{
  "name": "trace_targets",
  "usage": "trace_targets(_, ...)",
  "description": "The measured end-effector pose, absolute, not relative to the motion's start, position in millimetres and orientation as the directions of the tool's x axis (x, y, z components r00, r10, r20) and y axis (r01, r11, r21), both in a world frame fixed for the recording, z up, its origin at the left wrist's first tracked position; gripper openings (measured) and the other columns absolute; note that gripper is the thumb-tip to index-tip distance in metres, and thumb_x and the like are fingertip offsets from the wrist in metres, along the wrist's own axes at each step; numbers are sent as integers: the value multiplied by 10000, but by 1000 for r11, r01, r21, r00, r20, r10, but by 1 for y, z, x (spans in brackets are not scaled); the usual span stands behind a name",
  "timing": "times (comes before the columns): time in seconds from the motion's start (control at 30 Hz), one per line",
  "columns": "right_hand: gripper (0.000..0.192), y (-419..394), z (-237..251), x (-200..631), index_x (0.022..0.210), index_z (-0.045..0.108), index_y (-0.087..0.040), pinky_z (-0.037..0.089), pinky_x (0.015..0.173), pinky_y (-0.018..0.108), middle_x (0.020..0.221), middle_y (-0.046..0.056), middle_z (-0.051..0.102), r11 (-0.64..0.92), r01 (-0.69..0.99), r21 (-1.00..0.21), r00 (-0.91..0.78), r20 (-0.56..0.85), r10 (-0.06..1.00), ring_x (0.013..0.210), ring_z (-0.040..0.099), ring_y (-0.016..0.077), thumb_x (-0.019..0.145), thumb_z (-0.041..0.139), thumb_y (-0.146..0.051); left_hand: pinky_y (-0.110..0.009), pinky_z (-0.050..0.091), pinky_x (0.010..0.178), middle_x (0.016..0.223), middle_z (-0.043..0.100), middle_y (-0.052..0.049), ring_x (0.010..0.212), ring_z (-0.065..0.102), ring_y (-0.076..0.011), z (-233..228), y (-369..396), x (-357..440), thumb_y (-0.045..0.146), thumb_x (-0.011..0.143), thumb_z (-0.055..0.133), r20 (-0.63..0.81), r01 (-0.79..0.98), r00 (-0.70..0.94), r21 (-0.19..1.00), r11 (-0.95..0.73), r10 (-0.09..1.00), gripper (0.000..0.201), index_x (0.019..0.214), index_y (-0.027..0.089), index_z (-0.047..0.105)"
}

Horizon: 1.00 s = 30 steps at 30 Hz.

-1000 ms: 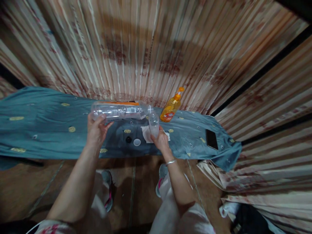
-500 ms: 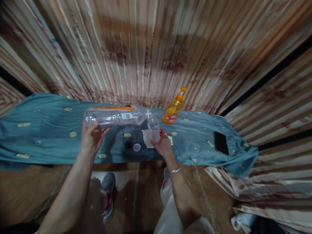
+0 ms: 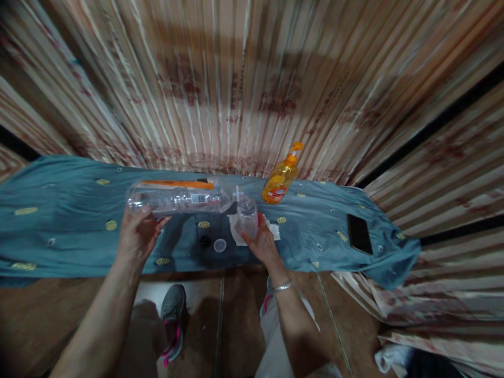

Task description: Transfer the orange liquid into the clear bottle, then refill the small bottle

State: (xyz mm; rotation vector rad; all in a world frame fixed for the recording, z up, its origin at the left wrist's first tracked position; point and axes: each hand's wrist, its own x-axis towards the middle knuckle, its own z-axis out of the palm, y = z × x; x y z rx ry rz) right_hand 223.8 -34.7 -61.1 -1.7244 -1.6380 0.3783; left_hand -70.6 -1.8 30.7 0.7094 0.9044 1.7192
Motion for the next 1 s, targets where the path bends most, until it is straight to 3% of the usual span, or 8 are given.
trace_targets(0.27,777,-35,-53,218,1404,463,-98,570,868,483,1164,202,701,56,689,-722,210,273,939,1047,685,316,758,714,-450,-200,567,559,973,695,30,764,654,-135,46,6,-73,288,532,886,25,-510,-287,842,-175,958,461,937,329,670)
trace_targets(0.5,779,-32,-51,210,1435,447,-131,543,945,476,1308,191,650,64,646,-761,227,272,935,1138,653,302,768,707,-438,-248,590,599,1028,702,33,768,661,-144,54,17,-78,290,563,876,68,-475,-272,858,-196,960,487,1002,361,675)
trace_targets(0.67,773,-31,-53,209,1441,441,-119,509,1019,485,1357,194,622,70,633,-771,217,263,940,1210,623,303,774,707,-406,-225,588,580,963,728,34,725,670,-140,49,18,-75,291,564,880,60,-509,-281,837,-202,958,481,996,343,675)
trace_targets(1.0,813,-32,-60,215,1456,429,-118,527,983,543,1320,210,634,63,658,-750,241,290,926,1194,628,339,767,713,-442,-164,565,545,1025,742,17,760,698,-133,53,5,-77,283,514,912,44,-533,-313,819,-214,949,522,988,286,694)
